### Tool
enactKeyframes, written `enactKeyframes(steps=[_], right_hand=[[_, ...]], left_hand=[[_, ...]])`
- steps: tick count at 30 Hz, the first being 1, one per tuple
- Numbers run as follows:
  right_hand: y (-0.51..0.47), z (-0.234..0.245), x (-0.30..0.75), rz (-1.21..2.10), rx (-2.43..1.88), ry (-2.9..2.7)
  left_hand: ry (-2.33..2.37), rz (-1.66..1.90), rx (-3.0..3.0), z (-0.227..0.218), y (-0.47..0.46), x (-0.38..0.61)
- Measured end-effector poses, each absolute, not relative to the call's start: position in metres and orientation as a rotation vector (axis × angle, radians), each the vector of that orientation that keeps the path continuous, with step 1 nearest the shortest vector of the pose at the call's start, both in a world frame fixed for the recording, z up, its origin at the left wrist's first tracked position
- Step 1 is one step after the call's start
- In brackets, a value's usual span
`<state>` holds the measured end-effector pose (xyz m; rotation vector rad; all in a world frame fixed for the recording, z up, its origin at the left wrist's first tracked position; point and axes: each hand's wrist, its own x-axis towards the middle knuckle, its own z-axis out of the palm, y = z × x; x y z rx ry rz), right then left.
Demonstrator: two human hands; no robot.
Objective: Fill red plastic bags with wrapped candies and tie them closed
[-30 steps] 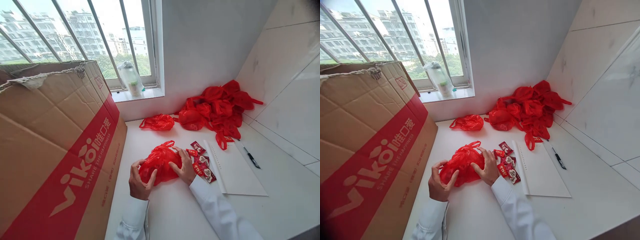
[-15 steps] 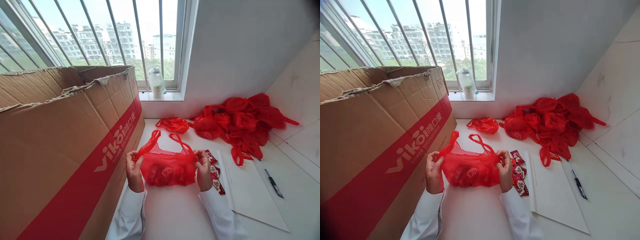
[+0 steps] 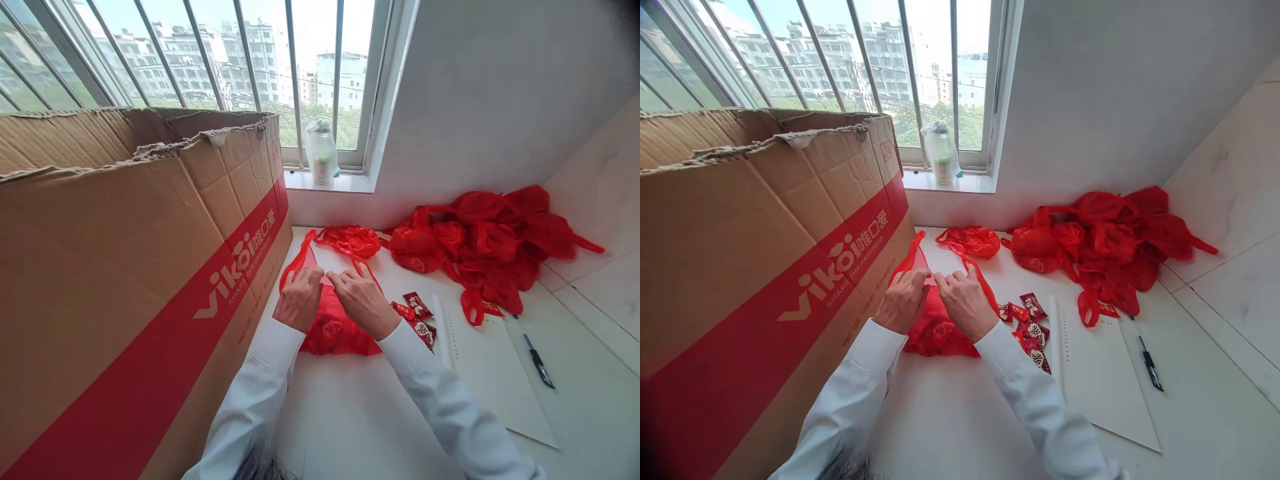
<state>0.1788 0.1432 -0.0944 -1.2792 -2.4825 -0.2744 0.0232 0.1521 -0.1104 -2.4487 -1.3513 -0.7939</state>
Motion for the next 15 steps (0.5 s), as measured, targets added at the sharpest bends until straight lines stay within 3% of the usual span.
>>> enactKeyframes(steps=[5, 15], right_hand=[[0.138, -0.104, 0.181, -0.186, -1.457, -2.656], [0.099, -0.115, 0.185, 0.323, -1.701, -2.617]], left_hand=[[-1.525, -0.394, -2.523, -0.11, 0.155, 0.025], [-1.566, -0.065, -2.772, -0.116, 0.116, 0.006]])
